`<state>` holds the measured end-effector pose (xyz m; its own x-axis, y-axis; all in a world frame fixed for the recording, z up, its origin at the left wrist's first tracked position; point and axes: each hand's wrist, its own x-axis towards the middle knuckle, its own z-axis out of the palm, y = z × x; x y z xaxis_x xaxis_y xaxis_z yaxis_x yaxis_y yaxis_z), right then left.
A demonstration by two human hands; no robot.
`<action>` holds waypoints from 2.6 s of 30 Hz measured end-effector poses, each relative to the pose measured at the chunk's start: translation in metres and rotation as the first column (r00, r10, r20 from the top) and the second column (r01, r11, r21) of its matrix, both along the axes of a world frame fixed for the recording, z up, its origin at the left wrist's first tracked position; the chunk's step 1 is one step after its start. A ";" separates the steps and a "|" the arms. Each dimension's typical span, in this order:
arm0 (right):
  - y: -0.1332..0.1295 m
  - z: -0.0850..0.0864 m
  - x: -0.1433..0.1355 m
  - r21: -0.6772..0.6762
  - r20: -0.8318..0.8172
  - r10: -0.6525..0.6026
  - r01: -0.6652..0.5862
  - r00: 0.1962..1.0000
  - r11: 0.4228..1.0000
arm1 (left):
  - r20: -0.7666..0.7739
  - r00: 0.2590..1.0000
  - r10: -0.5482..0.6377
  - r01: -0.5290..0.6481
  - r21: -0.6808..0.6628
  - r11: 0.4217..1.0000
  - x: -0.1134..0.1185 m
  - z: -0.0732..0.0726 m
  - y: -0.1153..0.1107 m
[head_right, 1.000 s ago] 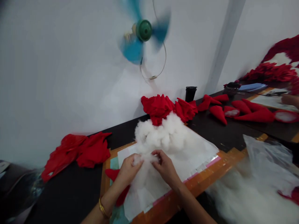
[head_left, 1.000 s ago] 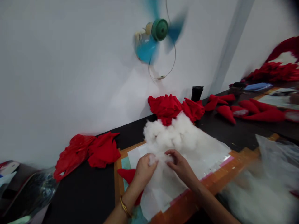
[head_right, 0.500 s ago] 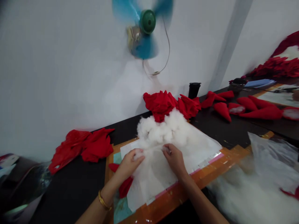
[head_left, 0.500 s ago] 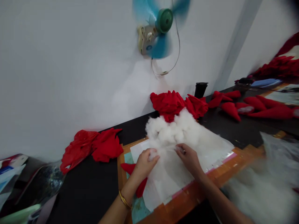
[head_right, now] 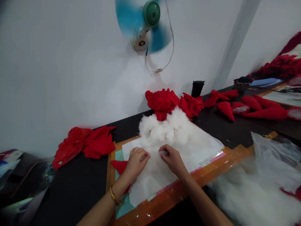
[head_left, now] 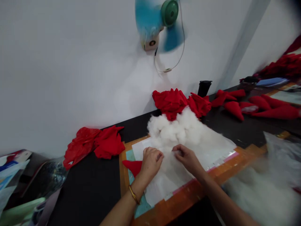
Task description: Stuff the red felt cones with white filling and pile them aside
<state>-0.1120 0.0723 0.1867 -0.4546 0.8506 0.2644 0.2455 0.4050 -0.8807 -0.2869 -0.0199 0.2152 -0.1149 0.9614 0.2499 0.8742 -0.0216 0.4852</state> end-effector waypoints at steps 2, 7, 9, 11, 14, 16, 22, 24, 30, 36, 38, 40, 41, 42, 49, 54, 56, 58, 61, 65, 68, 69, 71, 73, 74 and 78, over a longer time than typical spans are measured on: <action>0.011 -0.001 0.014 0.022 -0.001 -0.097 0.097 0.995 0.995 | -0.035 0.999 0.004 -0.004 0.016 1.000 -0.004 -0.002 -0.003; 0.032 0.017 0.026 0.165 -0.095 -0.301 0.313 0.949 0.935 | -0.016 0.999 -0.039 0.039 -0.003 0.999 -0.004 -0.001 -0.010; 0.034 0.032 0.011 0.340 -0.150 -0.208 0.248 0.967 0.907 | 0.020 0.998 -0.066 0.065 0.045 0.997 -0.005 0.007 -0.014; 0.037 0.044 -0.015 0.520 -0.127 -0.051 0.110 0.991 0.847 | 0.049 0.997 -0.058 0.053 0.101 0.993 -0.011 0.017 -0.019; 0.048 0.049 -0.061 0.631 -0.006 0.089 -0.065 0.996 0.773 | 0.077 0.997 0.013 -0.024 0.145 0.989 -0.031 0.032 -0.029; 0.059 0.045 -0.084 0.644 0.090 0.168 -0.186 0.982 0.742 | 0.080 0.994 0.078 -0.089 0.144 0.986 -0.045 0.037 -0.038; 0.063 0.041 -0.066 0.654 0.231 0.255 -0.344 0.939 0.674 | 0.093 0.988 0.124 -0.128 0.046 0.991 -0.059 0.028 -0.066; 0.049 0.040 -0.039 0.629 0.186 0.189 -0.264 0.964 0.731 | 0.113 0.991 0.079 -0.080 0.010 0.997 -0.053 0.024 -0.069; -0.007 0.010 0.019 0.333 0.314 0.247 -0.350 0.917 0.876 | 0.143 0.990 -0.023 0.030 -0.050 0.998 -0.032 0.009 -0.050; -0.040 -0.012 0.013 0.251 0.427 0.302 -0.433 0.852 0.866 | 0.095 0.984 -0.152 0.165 -0.142 0.976 0.004 -0.010 -0.033; -0.039 -0.015 0.011 0.204 0.383 0.292 -0.389 0.876 0.898 | 0.127 0.978 -0.166 0.183 -0.135 0.974 0.013 -0.013 -0.030; -0.032 -0.018 0.012 0.179 0.342 0.249 -0.323 0.906 0.930 | 0.165 0.977 -0.136 0.155 -0.111 0.982 0.014 -0.012 -0.029; -0.029 -0.019 0.013 0.182 0.328 0.217 -0.287 0.919 0.941 | 0.182 0.977 -0.115 0.134 -0.094 0.987 0.013 -0.011 -0.029; -0.024 -0.020 0.015 0.194 0.319 0.181 -0.251 0.930 0.948 | 0.197 0.975 -0.097 0.114 -0.074 0.991 0.010 -0.009 -0.030; -0.015 0.007 0.045 0.308 0.336 0.283 -0.388 0.899 0.869 | 0.190 0.981 -0.034 0.036 -0.009 0.999 -0.018 0.008 -0.048; -0.025 0.047 0.055 0.289 0.203 0.244 -0.296 0.948 0.910 | 0.144 0.989 -0.040 0.049 -0.060 0.997 -0.012 0.009 -0.053; -0.029 0.051 0.041 0.314 0.167 0.158 -0.204 0.973 0.927 | 0.150 0.985 -0.082 0.095 -0.086 0.992 -0.003 0.007 -0.052; -0.033 0.045 0.022 0.349 0.189 0.094 -0.156 0.977 0.924 | 0.162 0.981 -0.111 0.129 -0.104 0.986 0.005 0.003 -0.050; -0.039 0.020 0.001 0.404 0.307 -0.001 -0.130 0.952 0.905 | 0.177 0.977 -0.121 0.143 -0.122 0.982 0.011 -0.005 -0.052; -0.047 -0.018 -0.003 0.377 0.300 -0.021 -0.099 0.954 0.921 | 0.219 0.974 -0.057 0.081 -0.102 0.992 0.009 -0.015 -0.055; -0.051 -0.030 -0.001 0.304 0.250 0.070 -0.147 0.966 0.941 | 0.240 0.971 -0.011 0.032 -0.085 0.996 0.008 -0.019 -0.052; -0.051 -0.030 0.001 0.279 0.242 0.093 -0.161 0.966 0.946 | 0.233 0.972 -0.023 0.046 -0.092 0.995 0.008 -0.020 -0.050; -0.049 -0.024 0.006 0.254 0.242 0.121 -0.183 0.963 0.950 | 0.198 0.978 -0.058 0.079 -0.099 0.992 0.008 -0.022 -0.047; -0.044 -0.011 0.016 0.280 0.248 0.131 -0.200 0.960 0.939 | 0.125 0.990 -0.065 0.071 -0.039 0.997 0.007 -0.026 -0.048; -0.042 -0.003 0.022 0.310 0.250 0.130 -0.206 0.959 0.928 | 0.078 0.996 -0.051 0.049 0.029 0.998 0.005 -0.029 -0.050; -0.042 0.024 0.039 0.396 0.263 0.102 -0.204 0.959 0.895 | -0.099 0.995 0.000 0.037 0.376 0.926 -0.013 -0.044 -0.063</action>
<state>-0.0731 0.0301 0.2108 -0.6612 0.6003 0.4500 0.3247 0.7697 -0.5496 -0.3001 -0.0825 0.1709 -0.0552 0.7959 0.6029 0.9137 -0.2031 0.3519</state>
